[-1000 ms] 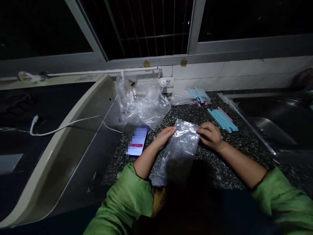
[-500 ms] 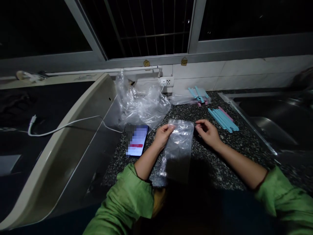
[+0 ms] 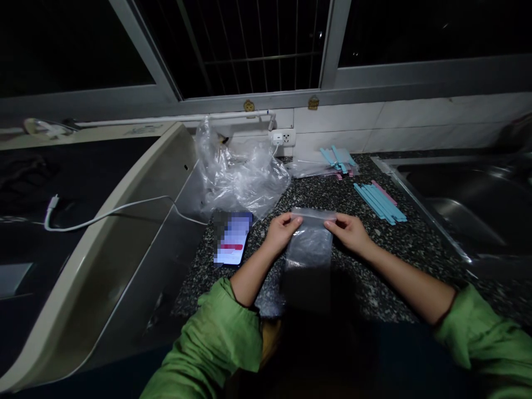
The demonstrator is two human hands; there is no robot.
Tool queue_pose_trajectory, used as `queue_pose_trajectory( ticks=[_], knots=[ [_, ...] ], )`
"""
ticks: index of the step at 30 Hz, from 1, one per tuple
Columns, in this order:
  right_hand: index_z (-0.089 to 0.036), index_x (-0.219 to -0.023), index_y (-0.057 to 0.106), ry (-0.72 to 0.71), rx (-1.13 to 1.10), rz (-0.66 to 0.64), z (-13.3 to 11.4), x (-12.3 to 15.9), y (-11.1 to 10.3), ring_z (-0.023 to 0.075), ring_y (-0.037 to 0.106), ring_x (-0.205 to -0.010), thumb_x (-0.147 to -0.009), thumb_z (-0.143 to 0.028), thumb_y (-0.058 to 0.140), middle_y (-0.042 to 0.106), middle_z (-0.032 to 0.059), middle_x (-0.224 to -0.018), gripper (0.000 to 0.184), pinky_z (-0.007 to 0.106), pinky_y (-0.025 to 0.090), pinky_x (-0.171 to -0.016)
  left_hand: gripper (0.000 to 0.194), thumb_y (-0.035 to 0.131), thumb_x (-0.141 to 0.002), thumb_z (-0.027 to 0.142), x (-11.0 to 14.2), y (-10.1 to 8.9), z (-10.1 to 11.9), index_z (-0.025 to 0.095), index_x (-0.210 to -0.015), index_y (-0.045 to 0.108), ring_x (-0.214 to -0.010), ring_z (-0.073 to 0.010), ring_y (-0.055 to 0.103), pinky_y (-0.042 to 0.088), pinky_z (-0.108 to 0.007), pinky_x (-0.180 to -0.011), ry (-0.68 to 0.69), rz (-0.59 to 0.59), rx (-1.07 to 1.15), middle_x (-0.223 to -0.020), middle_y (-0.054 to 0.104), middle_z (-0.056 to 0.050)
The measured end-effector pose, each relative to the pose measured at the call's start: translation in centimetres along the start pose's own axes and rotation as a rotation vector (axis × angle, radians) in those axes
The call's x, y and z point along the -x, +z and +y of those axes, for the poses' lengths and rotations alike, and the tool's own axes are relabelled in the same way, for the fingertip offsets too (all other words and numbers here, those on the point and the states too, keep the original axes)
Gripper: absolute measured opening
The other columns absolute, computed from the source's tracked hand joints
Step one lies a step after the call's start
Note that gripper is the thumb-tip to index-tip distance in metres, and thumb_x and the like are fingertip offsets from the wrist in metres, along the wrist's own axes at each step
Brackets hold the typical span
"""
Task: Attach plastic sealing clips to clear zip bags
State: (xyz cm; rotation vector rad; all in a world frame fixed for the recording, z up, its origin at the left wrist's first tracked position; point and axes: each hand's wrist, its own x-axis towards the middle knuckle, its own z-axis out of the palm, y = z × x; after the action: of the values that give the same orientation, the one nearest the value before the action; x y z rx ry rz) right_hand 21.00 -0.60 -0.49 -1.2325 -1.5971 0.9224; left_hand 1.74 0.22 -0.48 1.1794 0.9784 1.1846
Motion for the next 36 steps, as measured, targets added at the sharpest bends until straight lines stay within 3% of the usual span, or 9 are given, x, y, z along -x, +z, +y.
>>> queue_pose_trajectory(
  ticks=[4,10,19,26,33,36],
  knots=[
    [-0.017,-0.073,0.066,-0.001,-0.025,-0.047,-0.1,0.0,0.0,0.0172,0.057,-0.065,-0.065,-0.054,0.065,0.067,0.0033,-0.071,0.038,0.031,0.046,-0.063,0.030,0.072,-0.058,0.043,-0.1,-0.1,0.1,0.015,-0.069,0.069,-0.062,-0.0121,0.052,0.040,-0.024,-0.063,0.039,0.079,-0.017,-0.064,0.064,0.001],
    [-0.017,-0.061,0.058,0.049,0.011,-0.253,-0.4,0.3,0.4,0.0119,0.049,-0.055,-0.066,-0.055,0.062,0.056,-0.0009,-0.057,0.039,0.025,0.040,-0.055,0.032,0.073,-0.056,0.045,-0.5,-0.7,0.4,0.016,-0.070,0.069,-0.063,-0.0123,0.053,0.041,-0.024,-0.065,0.069,0.219,0.071,-0.064,0.064,0.001],
    [-0.017,-0.059,0.057,0.043,0.020,-0.202,-0.5,0.3,0.6,0.0104,0.045,-0.054,-0.067,-0.052,0.060,0.054,-0.0015,-0.056,0.036,0.025,0.036,-0.055,0.035,0.073,-0.055,0.047,-0.8,-1.0,0.3,0.016,-0.071,0.069,-0.059,-0.0102,0.050,0.039,-0.023,-0.061,0.068,0.262,0.157,-0.063,0.063,0.002],
    [-0.016,-0.057,0.059,0.201,0.045,-0.471,-0.6,1.1,1.1,0.0072,0.038,-0.045,-0.059,-0.054,0.067,0.048,-0.0043,-0.048,0.039,0.022,0.026,-0.046,0.033,0.073,-0.056,0.047,-1.2,-1.4,0.3,0.017,-0.069,0.068,-0.058,-0.0097,0.048,0.038,-0.022,-0.060,0.118,0.338,0.186,-0.061,0.061,0.004],
    [-0.015,-0.055,0.059,0.222,0.018,-0.499,-0.6,1.1,1.1,0.0066,0.041,-0.044,-0.054,-0.055,0.071,0.052,-0.0046,-0.047,0.041,0.021,0.029,-0.045,0.033,0.071,-0.059,0.047,-1.2,-1.5,0.0,0.017,-0.072,0.069,-0.058,-0.0097,0.049,0.038,-0.022,-0.060,0.109,0.314,0.139,-0.062,0.061,0.003],
    [-0.016,-0.063,0.062,0.188,-0.067,-0.348,-1.0,0.6,0.5,0.0095,0.049,-0.051,-0.055,-0.058,0.070,0.059,-0.0024,-0.055,0.044,0.023,0.038,-0.051,0.032,0.071,-0.059,0.046,-0.8,-1.0,0.0,0.017,-0.070,0.069,-0.058,-0.0100,0.049,0.038,-0.022,-0.059,0.069,0.214,0.107,-0.061,0.062,0.002]
  ],
)
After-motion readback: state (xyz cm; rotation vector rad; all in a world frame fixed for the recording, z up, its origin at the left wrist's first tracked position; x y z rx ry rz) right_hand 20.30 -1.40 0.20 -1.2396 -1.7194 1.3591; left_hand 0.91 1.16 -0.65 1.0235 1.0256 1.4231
